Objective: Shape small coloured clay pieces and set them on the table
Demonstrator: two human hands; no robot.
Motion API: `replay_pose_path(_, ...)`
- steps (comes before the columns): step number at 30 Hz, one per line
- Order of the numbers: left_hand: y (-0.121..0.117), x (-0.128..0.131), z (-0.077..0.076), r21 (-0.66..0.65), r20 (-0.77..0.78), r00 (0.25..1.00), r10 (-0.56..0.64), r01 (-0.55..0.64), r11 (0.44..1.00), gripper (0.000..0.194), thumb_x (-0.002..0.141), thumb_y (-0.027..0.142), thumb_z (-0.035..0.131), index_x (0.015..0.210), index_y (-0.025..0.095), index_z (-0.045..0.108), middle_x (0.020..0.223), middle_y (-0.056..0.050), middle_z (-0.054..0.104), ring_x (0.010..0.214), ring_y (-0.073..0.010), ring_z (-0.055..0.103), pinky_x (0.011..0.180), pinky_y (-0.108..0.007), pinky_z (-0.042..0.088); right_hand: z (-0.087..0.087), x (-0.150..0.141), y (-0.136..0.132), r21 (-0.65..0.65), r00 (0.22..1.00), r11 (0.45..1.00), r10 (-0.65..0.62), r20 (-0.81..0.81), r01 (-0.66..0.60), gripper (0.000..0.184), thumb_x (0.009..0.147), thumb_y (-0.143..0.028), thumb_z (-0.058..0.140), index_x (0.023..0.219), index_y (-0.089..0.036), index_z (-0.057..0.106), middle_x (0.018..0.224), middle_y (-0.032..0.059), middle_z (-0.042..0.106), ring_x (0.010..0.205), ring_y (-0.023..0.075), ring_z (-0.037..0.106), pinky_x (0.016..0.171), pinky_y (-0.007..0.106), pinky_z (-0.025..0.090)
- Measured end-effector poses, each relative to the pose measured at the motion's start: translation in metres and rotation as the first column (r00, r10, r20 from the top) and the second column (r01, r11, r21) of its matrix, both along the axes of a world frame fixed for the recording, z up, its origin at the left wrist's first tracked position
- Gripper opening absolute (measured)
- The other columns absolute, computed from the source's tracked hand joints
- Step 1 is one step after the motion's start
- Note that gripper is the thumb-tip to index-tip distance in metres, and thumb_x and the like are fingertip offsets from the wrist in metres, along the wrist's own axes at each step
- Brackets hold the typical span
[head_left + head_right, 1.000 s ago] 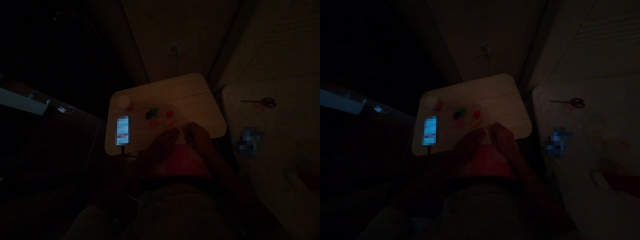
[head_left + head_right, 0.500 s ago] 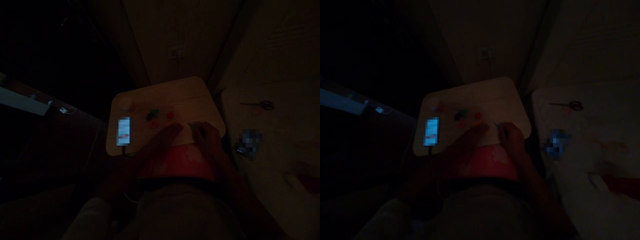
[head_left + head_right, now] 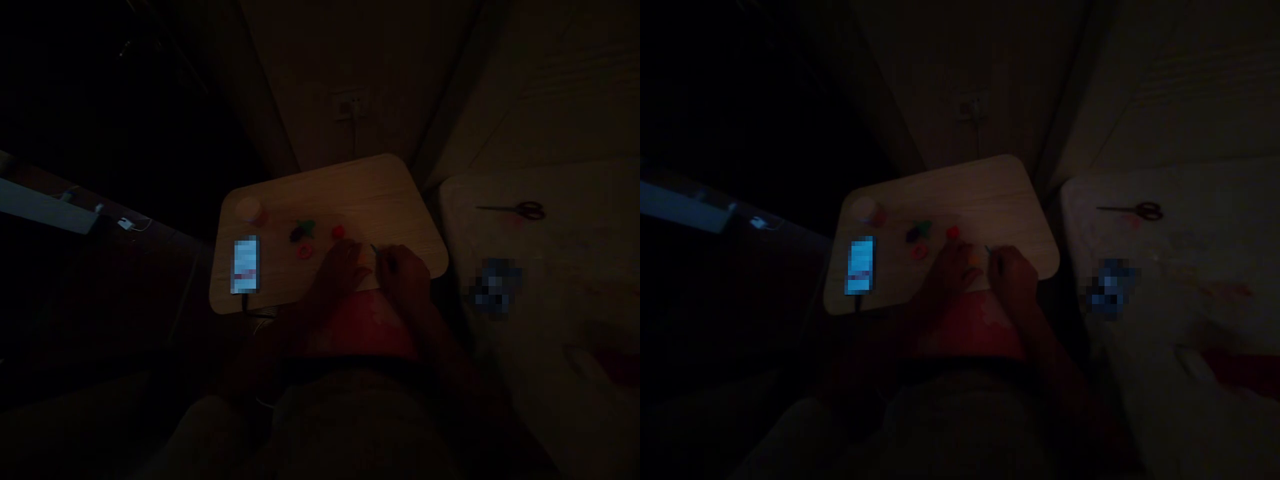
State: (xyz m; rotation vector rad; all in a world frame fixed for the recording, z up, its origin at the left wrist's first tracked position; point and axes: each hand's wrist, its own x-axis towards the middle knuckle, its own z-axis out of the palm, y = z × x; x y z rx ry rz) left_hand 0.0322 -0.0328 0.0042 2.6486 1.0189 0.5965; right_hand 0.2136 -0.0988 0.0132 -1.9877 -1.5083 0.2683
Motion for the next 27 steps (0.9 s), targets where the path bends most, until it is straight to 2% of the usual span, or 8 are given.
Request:
replay_pose_path(2, -0.008, -0.013, 0.001, 0.038, 0.030, 0.994, -0.109, 0.108, 0.993, 0.044, 0.110, 0.030, 0.046, 0.152, 0.017, 0.049, 0.152, -0.019, 0.059, 0.149, -0.0324, 0.054, 0.124, -0.060, 0.046, -0.001, -0.004, -0.001, -0.001, 1.000, 1.000, 0.016, 0.004, -0.016, 0.019, 0.098, -0.028, 0.058, 0.102, -0.019, 0.075, 0.103, 0.0131, 0.077, 0.087, 0.0264, 0.069, 0.072, 0.035, 0.045)
replay_pose_path(5, -0.011, -0.028, 0.003, 0.005, 0.014, 0.974, -0.224, 0.224, 0.975, 0.045, 0.111, 0.021, 0.037, 0.154, 0.017, 0.049, 0.158, -0.016, 0.058, 0.154, -0.0277, 0.050, 0.126, -0.056, 0.047, -0.002, -0.009, -0.005, 0.007, 1.000, 1.000, 0.023, 0.011, -0.023, 0.019, 0.099, -0.027, 0.057, 0.102, -0.019, 0.074, 0.101, 0.0130, 0.076, 0.086, 0.0262, 0.068, 0.073, 0.035, 0.046)
replay_pose_path(11, -0.004, -0.031, 0.010, -0.186, 0.048, 0.975, -0.217, 0.222, 0.957, 0.045, 0.110, 0.024, 0.037, 0.152, 0.017, 0.053, 0.158, -0.014, 0.059, 0.150, -0.0229, 0.055, 0.128, -0.048, 0.049, 0.002, -0.028, -0.009, -0.033, 0.996, 0.996, 0.087, 0.000, -0.087, 0.024, 0.101, -0.020, 0.050, 0.099, -0.017, 0.074, 0.099, 0.0146, 0.075, 0.088, 0.0264, 0.067, 0.077, 0.036, 0.048)
replay_pose_path(16, -0.001, -0.032, 0.009, -0.230, 0.106, 0.965, -0.238, 0.257, 0.938, 0.046, 0.110, 0.024, 0.039, 0.152, 0.018, 0.054, 0.159, -0.014, 0.059, 0.150, -0.0240, 0.055, 0.127, -0.049, 0.050, -0.003, -0.037, -0.009, 0.030, 0.992, 0.994, 0.105, -0.068, -0.103, 0.023, 0.098, -0.017, 0.050, 0.092, -0.018, 0.072, 0.092, 0.0132, 0.073, 0.081, 0.0247, 0.064, 0.074, 0.035, 0.048)
replay_pose_path(20, 0.001, -0.036, 0.003, -0.206, 0.135, 0.954, -0.269, 0.293, 0.934, 0.047, 0.108, 0.022, 0.041, 0.154, 0.019, 0.052, 0.160, -0.013, 0.057, 0.151, -0.0244, 0.054, 0.127, -0.050, 0.049, -0.006, -0.037, -0.007, 0.100, 0.982, 0.991, 0.107, -0.154, -0.092, 0.019, 0.095, -0.017, 0.052, 0.087, -0.018, 0.069, 0.089, 0.0124, 0.072, 0.080, 0.0242, 0.063, 0.074, 0.035, 0.048)
replay_pose_path(27, 0.004, -0.039, -0.003, -0.080, 0.088, 0.936, -0.339, 0.346, 0.935, 0.049, 0.106, 0.014, 0.043, 0.154, 0.017, 0.050, 0.161, -0.016, 0.055, 0.152, -0.0252, 0.053, 0.125, -0.051, 0.051, -0.003, -0.035, -0.005, 0.096, 0.974, 0.988, 0.138, -0.181, -0.122, 0.017, 0.094, -0.015, 0.053, 0.085, -0.019, 0.067, 0.086, 0.0112, 0.071, 0.076, 0.0230, 0.062, 0.072, 0.034, 0.046)
